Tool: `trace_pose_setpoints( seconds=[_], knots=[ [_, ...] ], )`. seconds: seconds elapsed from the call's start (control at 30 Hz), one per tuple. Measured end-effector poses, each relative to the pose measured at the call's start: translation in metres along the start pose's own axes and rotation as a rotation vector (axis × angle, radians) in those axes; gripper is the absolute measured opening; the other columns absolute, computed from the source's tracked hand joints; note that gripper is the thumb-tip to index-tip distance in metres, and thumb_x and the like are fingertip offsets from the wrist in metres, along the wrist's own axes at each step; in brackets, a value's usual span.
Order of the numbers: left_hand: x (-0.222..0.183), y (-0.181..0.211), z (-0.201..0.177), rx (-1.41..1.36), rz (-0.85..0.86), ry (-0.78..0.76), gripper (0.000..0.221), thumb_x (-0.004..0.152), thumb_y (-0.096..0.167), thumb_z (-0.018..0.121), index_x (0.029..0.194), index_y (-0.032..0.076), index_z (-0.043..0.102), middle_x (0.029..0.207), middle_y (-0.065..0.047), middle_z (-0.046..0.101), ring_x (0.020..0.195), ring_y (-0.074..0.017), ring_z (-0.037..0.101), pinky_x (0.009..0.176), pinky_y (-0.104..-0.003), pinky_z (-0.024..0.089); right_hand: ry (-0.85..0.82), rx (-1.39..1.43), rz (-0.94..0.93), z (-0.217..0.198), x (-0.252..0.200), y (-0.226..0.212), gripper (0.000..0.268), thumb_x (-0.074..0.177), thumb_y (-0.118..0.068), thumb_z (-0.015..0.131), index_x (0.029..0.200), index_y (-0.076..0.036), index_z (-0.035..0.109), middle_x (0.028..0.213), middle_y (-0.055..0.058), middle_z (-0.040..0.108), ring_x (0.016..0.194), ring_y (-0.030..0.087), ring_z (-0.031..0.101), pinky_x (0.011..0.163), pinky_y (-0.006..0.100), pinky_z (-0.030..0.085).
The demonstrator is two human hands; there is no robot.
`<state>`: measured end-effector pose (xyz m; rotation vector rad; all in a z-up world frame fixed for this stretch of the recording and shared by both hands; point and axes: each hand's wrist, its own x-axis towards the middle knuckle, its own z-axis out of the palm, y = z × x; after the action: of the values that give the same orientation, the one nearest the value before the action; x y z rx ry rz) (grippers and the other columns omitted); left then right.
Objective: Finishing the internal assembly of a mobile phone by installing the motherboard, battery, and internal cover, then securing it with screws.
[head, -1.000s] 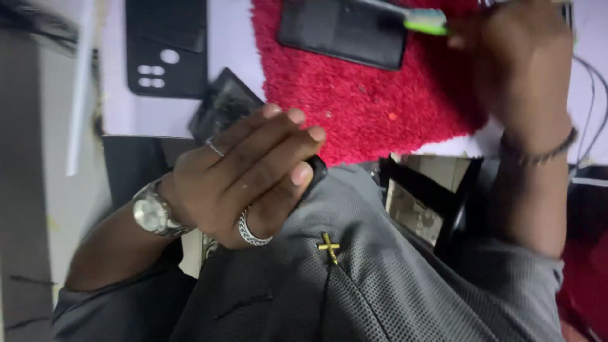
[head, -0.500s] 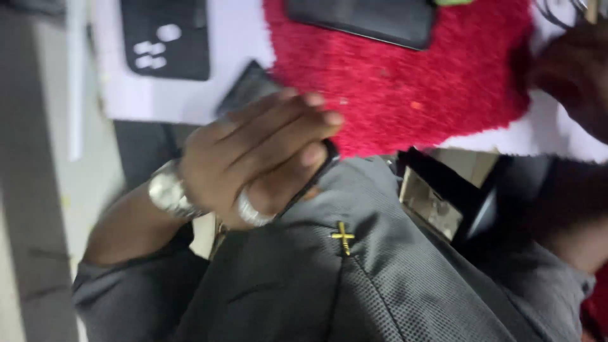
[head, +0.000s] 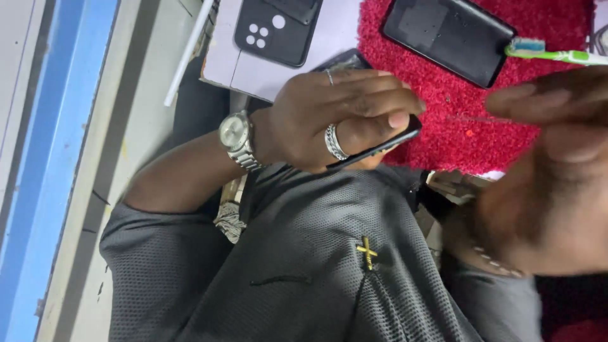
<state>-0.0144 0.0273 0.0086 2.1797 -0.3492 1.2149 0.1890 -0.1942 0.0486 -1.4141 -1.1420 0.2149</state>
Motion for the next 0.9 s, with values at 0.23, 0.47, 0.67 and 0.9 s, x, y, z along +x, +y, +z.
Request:
trace_pose_setpoints(
  seconds=[0.23,0.47,0.67,0.9],
  knots=[
    [-0.014,-0.016,-0.004,0.042,0.088,-0.072,0.021,0.12,0.011,0.056,0.137,0.001,0.064,0.135,-0.014,0.075,0.121,-0.0395,0.08,0.107,-0.049,0.068,0.33,0.526,-0.252,0.094,0.0,0.04,0.015,0.114,-0.013,0.07,0.126,-0.01,0.063,0.105,0.012,0.059,0.092,0.028,0.059,0.086,0.044,0.056],
    [-0.014,-0.021,0.003,0.093,0.226,-0.066,0.022,0.117,0.01,0.059,0.13,-0.006,0.065,0.132,-0.024,0.072,0.116,-0.0406,0.08,0.102,-0.051,0.074,0.322,0.635,-0.355,0.127,0.001,0.046,0.015,0.115,-0.012,0.059,0.122,-0.013,0.046,0.087,0.013,0.054,0.07,0.031,0.061,0.076,0.047,0.064],
    [-0.015,-0.02,-0.001,0.036,0.109,-0.146,0.037,0.117,0.017,0.051,0.141,-0.009,0.061,0.14,-0.023,0.069,0.128,-0.0372,0.076,0.119,-0.05,0.065,0.265,0.693,-0.413,0.115,-0.007,0.044,0.017,0.115,-0.006,0.053,0.127,-0.01,0.042,0.096,0.013,0.055,0.072,0.039,0.069,0.095,0.065,0.067],
    [-0.003,-0.016,-0.001,0.145,0.244,-0.039,0.025,0.115,0.012,0.056,0.121,-0.008,0.07,0.124,-0.018,0.073,0.113,-0.033,0.077,0.102,-0.047,0.072,0.594,0.441,-0.356,0.117,-0.032,0.067,0.029,0.119,-0.015,0.053,0.141,-0.008,0.036,0.092,0.02,0.05,0.051,0.035,0.058,0.064,0.058,0.066]
  ],
)
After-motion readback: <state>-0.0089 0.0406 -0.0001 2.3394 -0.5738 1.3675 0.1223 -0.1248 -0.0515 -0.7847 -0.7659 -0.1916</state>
